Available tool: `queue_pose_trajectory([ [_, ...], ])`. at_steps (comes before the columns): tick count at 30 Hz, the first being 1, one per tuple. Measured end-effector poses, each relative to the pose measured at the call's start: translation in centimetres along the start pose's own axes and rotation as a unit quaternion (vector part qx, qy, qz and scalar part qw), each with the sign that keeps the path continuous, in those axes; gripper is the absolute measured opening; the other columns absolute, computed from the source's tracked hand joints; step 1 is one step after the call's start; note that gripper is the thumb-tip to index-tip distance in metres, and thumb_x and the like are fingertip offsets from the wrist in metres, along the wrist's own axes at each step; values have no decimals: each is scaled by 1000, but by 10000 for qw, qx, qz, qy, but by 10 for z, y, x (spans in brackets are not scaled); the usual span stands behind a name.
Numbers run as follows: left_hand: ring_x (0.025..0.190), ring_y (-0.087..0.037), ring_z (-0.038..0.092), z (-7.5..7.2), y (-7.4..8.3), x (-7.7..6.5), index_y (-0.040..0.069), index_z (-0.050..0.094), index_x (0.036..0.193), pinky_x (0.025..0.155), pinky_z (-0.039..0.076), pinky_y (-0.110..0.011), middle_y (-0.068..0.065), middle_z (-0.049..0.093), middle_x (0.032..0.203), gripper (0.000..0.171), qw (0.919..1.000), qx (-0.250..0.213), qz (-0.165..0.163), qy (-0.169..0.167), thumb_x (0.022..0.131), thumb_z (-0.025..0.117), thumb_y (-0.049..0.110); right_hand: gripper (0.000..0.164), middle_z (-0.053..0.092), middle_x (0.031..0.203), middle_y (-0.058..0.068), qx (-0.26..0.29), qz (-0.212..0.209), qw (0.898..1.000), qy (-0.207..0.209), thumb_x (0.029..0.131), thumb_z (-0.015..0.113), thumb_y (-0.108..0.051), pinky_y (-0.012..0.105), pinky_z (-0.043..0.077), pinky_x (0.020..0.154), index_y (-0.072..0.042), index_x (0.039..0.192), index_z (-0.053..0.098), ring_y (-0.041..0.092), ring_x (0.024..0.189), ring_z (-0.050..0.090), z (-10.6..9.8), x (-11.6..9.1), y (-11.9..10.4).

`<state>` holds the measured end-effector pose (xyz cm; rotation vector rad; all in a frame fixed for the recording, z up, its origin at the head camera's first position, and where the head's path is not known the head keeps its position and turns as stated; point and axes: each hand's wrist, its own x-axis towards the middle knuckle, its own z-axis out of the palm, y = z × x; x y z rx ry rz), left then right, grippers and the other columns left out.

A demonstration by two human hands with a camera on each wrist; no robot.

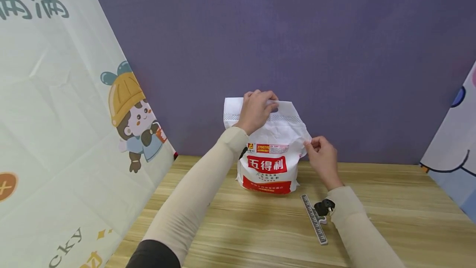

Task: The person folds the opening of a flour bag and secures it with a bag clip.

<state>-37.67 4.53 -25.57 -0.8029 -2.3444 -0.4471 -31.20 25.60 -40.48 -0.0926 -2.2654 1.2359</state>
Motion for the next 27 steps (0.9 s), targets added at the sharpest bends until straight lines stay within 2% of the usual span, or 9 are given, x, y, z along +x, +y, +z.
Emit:
queue_pose_trajectory([
  [10, 96, -8, 59, -1, 0, 0, 27, 72, 107, 112, 36, -40, 14, 76, 109, 13, 10000, -17, 61, 16, 101, 63, 35, 22, 66, 77, 15, -546, -687, 9957, 307, 99, 66, -21, 20, 40, 51, 0, 98, 63, 2, 58, 50, 2, -2, 4],
  [17, 97, -8, 59, 0, -1, 0, 28, 72, 107, 113, 35, -40, 14, 76, 109, 13, 10000, -10, 92, 37, 101, 62, 35, 17, 65, 79, 14, -726, -762, 9939, 330, 96, 67, -18, 19, 39, 53, -1, 96, 63, 9, 62, 50, 1, -2, 3],
  [27, 95, -8, 59, -2, -3, -3, 28, 72, 107, 114, 36, -40, 14, 76, 108, 13, 9999, -79, 122, 39, 102, 62, 35, 12, 65, 78, 13, -768, -828, 9934, 191, 93, 70, -12, 21, 40, 53, -3, 95, 63, 11, 63, 51, 0, -3, 4],
])
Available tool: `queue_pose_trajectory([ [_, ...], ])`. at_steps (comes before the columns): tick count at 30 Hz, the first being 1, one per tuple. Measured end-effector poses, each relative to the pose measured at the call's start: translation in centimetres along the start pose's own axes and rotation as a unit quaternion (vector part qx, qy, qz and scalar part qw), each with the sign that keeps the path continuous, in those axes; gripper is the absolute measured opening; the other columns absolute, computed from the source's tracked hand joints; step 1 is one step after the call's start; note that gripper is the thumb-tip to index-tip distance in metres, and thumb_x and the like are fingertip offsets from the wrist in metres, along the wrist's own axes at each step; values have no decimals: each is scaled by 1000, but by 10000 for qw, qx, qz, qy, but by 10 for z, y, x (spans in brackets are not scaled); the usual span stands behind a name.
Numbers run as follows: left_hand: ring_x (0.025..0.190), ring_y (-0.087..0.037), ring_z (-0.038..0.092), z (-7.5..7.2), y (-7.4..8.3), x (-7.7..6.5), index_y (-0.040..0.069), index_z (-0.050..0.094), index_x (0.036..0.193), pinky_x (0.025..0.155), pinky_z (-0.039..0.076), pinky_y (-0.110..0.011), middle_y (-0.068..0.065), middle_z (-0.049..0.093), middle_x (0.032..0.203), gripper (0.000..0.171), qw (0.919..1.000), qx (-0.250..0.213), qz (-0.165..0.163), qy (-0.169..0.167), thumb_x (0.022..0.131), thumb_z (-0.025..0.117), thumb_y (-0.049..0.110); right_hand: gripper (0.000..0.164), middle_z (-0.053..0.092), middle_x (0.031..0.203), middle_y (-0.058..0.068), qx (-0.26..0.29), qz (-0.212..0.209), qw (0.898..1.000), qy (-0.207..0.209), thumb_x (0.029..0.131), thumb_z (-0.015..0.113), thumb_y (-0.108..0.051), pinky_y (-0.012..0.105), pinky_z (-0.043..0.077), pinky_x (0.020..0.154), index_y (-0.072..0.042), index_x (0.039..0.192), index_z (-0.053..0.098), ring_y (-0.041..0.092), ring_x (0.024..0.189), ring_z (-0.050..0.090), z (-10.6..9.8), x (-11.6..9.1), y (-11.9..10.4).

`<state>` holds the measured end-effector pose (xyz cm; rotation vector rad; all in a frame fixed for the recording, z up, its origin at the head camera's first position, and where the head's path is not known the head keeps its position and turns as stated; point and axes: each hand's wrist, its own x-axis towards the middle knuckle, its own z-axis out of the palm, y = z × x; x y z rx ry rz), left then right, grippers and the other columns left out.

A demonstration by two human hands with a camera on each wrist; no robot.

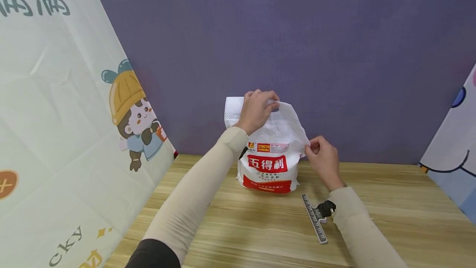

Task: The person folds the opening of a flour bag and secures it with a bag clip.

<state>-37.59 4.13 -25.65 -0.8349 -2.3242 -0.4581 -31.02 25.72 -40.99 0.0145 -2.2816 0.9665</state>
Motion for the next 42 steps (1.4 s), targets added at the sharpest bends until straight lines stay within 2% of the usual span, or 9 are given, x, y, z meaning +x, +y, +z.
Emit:
queue_pose_trajectory([
  [12, 95, -8, 60, -2, -2, -1, 28, 74, 109, 114, 36, -40, 13, 77, 111, 16, 10000, -14, 37, 19, 102, 61, 34, 9, 63, 79, 12, 129, -57, 9999, 79, 92, 70, -8, 18, 39, 53, -4, 93, 62, 9, 64, 49, 3, -3, 0],
  [18, 95, -9, 61, -3, -3, -2, 28, 74, 110, 115, 36, -41, 12, 77, 110, 17, 9999, -111, 60, -16, 103, 59, 32, 9, 64, 79, 13, 253, -37, 9994, 224, 90, 70, -7, 15, 39, 54, -3, 93, 63, 2, 63, 48, 4, -4, -3],
  [27, 98, -7, 61, -3, -3, -1, 31, 73, 115, 117, 34, -39, 12, 77, 111, 18, 9999, -153, -6, -68, 105, 58, 30, 13, 67, 84, 17, 639, 66, 9973, 361, 91, 71, -7, 10, 39, 56, 1, 100, 67, -5, 65, 48, 4, -5, -7],
  [30, 101, -7, 60, -4, -2, -1, 31, 72, 117, 117, 33, -39, 12, 76, 114, 20, 9998, -164, -7, -91, 106, 56, 29, 16, 67, 85, 13, 717, 142, 9967, 359, 92, 71, -10, 11, 39, 57, -1, 104, 69, -5, 66, 49, 4, -5, -9],
  [33, 104, -7, 60, -5, -2, -1, 31, 71, 119, 116, 33, -40, 13, 75, 118, 21, 9998, -133, 33, -119, 106, 55, 27, 19, 65, 84, 4, 814, 195, 9960, 326, 94, 70, -14, 13, 40, 57, -2, 108, 70, -3, 66, 49, 3, -4, -11],
  [37, 107, -7, 59, -6, -1, -1, 33, 71, 119, 114, 34, -40, 14, 73, 119, 24, 9998, -18, 85, -183, 107, 53, 24, 24, 60, 78, -6, 1238, 389, 9915, 112, 101, 63, -22, 15, 46, 57, -2, 110, 71, -1, 63, 55, 1, -3, -14],
  [42, 110, -8, 57, -6, 4, 2, 35, 73, 116, 113, 34, -42, 16, 72, 117, 30, 9993, 56, 246, -276, 104, 52, 17, 41, 62, 67, -5, 1873, 763, 9791, -203, 108, 48, -33, 17, 54, 60, 3, 114, 68, 3, 62, 61, -4, -2, -15],
])
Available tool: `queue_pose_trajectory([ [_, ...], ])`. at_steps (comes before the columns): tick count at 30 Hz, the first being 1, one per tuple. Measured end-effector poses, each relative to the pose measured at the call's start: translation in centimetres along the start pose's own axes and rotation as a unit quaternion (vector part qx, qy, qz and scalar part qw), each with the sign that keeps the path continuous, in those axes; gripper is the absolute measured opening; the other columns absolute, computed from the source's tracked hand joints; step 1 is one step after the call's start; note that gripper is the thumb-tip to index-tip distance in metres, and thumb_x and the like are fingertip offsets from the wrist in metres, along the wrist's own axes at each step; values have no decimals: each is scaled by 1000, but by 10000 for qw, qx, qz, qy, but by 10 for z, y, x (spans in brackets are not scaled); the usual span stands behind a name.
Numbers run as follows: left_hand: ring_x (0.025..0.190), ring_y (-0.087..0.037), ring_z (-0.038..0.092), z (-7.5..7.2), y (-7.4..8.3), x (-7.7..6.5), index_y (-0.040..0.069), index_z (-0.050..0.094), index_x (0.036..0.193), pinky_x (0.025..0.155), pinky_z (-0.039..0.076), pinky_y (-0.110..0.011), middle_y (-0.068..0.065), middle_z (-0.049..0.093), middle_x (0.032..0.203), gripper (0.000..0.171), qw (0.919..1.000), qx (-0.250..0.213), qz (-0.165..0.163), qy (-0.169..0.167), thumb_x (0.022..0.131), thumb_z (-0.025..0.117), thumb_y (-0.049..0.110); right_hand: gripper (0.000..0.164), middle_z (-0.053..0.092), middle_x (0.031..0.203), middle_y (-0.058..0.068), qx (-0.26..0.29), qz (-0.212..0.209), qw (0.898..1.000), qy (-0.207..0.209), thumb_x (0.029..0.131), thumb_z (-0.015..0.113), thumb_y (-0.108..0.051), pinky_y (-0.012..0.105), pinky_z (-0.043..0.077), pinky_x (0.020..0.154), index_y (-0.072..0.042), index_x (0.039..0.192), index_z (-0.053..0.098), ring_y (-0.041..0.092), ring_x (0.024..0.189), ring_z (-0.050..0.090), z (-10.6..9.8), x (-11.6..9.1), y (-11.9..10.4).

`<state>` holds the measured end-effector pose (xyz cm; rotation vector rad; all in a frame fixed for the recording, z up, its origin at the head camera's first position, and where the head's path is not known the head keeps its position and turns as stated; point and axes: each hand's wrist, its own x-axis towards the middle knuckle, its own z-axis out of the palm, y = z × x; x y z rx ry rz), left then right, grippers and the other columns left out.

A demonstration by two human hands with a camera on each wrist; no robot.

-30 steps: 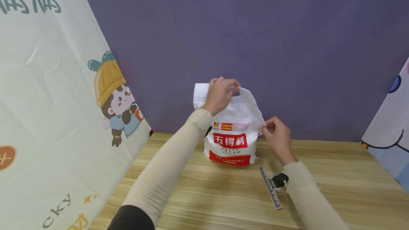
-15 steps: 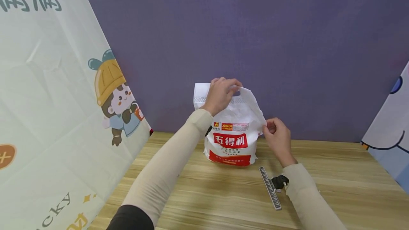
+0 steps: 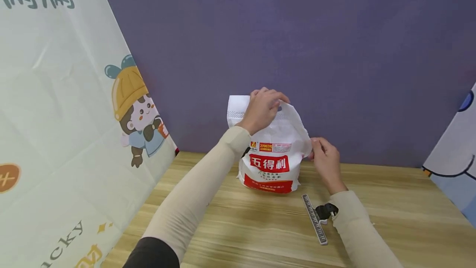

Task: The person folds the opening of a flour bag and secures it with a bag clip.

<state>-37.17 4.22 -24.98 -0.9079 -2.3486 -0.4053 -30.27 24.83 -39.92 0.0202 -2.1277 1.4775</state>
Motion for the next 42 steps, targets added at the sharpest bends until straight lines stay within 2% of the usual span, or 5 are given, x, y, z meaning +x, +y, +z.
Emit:
queue_pose_trajectory([
  [5, 112, -8, 56, 0, 7, 4, 36, 74, 111, 115, 30, -45, 18, 72, 115, 36, 9999, -84, 88, -104, 103, 46, 16, 49, 63, 67, -3, 15, 210, 9996, -194, 110, 42, -38, 18, 56, 61, 4, 119, 65, 4, 63, 63, -2, 0, 0],
  [15, 120, -9, 53, 2, 12, 3, 36, 73, 112, 118, 26, -48, 15, 69, 121, 38, 9991, 11, -105, -410, 103, 45, 59, 49, 64, 69, -6, 71, 268, 9986, -444, 110, 42, -37, 20, 57, 62, 3, 127, 63, 3, 65, 62, 1, 4, 1],
  [23, 114, -10, 53, 5, 18, 4, 35, 68, 100, 115, 29, -51, 17, 67, 110, 44, 9962, 550, -409, -536, 93, 50, 75, 47, 67, 78, 4, -185, -56, 9985, -514, 107, 51, -40, 21, 57, 64, -1, 128, 64, 6, 67, 63, 3, 3, 4],
  [32, 109, -10, 54, 7, 19, 0, 33, 67, 100, 113, 30, -51, 16, 68, 108, 40, 9934, 912, -350, -597, 89, 61, 71, 44, 67, 83, 12, -331, -169, 9980, -506, 104, 58, -39, 19, 54, 61, -3, 128, 65, 12, 68, 65, 6, 3, 3],
  [42, 116, -11, 54, 9, 17, 0, 36, 69, 109, 119, 24, -55, 14, 69, 119, 36, 9894, 1143, -219, -867, 87, 69, 65, 48, 66, 106, 25, -533, -33, 9968, -591, 103, 59, -40, 15, 54, 63, -1, 131, 63, 12, 72, 65, 5, -1, -3],
])
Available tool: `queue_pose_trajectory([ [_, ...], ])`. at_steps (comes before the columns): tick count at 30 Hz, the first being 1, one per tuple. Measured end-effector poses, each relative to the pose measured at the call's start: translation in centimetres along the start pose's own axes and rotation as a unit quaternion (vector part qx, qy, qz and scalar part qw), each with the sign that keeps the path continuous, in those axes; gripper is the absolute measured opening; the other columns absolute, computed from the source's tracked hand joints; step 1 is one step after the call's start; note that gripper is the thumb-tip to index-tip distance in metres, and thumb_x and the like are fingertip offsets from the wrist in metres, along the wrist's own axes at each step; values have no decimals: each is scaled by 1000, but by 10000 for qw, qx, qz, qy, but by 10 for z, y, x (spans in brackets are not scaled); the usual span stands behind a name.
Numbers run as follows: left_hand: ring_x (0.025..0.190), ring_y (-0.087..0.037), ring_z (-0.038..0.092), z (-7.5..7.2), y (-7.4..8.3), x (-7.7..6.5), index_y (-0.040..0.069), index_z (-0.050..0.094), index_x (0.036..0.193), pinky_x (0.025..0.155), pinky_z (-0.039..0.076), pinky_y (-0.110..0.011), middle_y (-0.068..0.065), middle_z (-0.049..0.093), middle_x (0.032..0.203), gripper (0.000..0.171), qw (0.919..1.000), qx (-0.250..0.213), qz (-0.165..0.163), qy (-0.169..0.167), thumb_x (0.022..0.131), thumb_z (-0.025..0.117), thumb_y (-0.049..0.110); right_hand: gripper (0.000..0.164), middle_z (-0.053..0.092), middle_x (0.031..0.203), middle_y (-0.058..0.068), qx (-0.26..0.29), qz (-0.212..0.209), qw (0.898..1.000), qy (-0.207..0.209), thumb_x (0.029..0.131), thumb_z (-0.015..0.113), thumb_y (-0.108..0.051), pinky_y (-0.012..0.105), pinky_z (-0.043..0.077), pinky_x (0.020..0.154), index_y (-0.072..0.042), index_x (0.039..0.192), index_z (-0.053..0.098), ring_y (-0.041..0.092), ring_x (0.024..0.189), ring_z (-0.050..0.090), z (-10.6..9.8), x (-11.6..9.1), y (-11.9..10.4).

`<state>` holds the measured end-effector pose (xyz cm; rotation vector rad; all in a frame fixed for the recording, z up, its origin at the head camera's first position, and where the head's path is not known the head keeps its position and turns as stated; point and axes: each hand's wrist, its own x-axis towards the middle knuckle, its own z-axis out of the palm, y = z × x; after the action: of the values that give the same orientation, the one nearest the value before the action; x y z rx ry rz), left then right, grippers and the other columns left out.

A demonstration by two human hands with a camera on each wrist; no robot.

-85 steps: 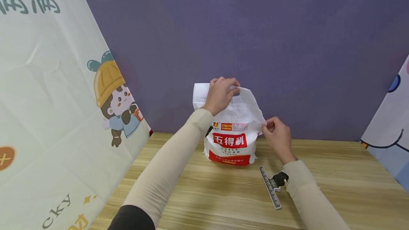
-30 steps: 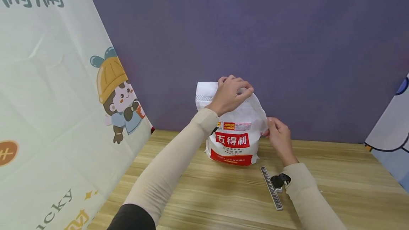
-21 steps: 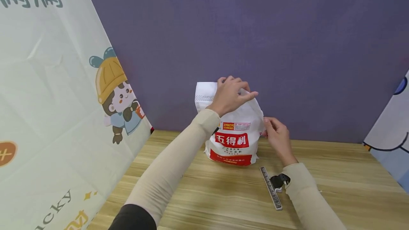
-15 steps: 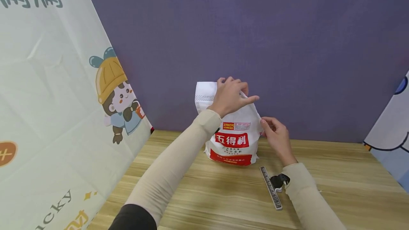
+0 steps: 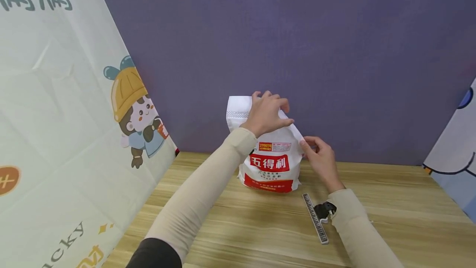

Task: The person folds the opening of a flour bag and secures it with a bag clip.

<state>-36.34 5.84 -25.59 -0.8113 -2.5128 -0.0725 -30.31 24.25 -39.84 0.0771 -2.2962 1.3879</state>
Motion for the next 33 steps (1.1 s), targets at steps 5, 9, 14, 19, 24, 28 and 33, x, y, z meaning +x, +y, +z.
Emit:
queue_pose_trajectory([
  [5, 116, -11, 53, 1, -2, -1, 37, 68, 111, 119, 23, -54, 15, 68, 118, 37, 9998, 172, 45, -105, 86, 71, 64, 46, 68, 107, 23, -191, -143, 9997, 50, 102, 63, -37, 18, 54, 62, 0, 128, 65, 9, 73, 61, 0, 2, 0],
  [9, 119, -12, 52, 2, -3, -1, 39, 68, 114, 120, 22, -55, 15, 67, 122, 39, 9994, 266, 83, -185, 86, 72, 65, 44, 69, 102, 19, -413, -233, 9988, 83, 101, 63, -38, 21, 52, 58, -2, 125, 67, 7, 71, 57, 0, 4, 0],
  [14, 123, -12, 51, 2, -3, 0, 40, 69, 117, 120, 22, -55, 15, 67, 126, 39, 9990, 367, 96, -235, 87, 71, 64, 45, 69, 93, 19, -696, -411, 9967, 26, 101, 62, -43, 25, 45, 52, -4, 123, 69, 8, 67, 53, -3, 10, -3],
  [19, 128, -13, 49, 1, -2, 1, 42, 70, 119, 121, 21, -55, 16, 66, 128, 38, 9983, 487, 120, -291, 88, 71, 63, 47, 68, 94, 16, -824, -560, 9950, -67, 101, 60, -47, 26, 46, 53, -7, 123, 68, 16, 73, 54, -4, 17, -9],
  [24, 132, -14, 48, 1, -2, 1, 42, 72, 119, 121, 22, -57, 16, 67, 128, 37, 9972, 667, 189, -284, 89, 70, 62, 48, 67, 99, 14, -792, -643, 9947, -159, 101, 60, -48, 25, 50, 55, -8, 125, 67, 22, 78, 55, -2, 24, -17],
  [28, 131, -14, 48, 1, -2, 2, 41, 72, 120, 120, 23, -57, 15, 68, 129, 37, 9962, 794, 259, -260, 89, 69, 62, 48, 67, 102, 15, -761, -723, 9941, -268, 101, 60, -47, 24, 52, 56, -7, 127, 66, 23, 79, 55, -1, 30, -22],
  [33, 128, -14, 50, 2, -4, 2, 41, 72, 121, 118, 26, -56, 14, 69, 129, 38, 9949, 920, 351, -199, 90, 69, 61, 48, 64, 100, 16, -731, -722, 9939, -399, 102, 59, -44, 26, 54, 54, -4, 128, 64, 24, 78, 54, 0, 34, -26],
])
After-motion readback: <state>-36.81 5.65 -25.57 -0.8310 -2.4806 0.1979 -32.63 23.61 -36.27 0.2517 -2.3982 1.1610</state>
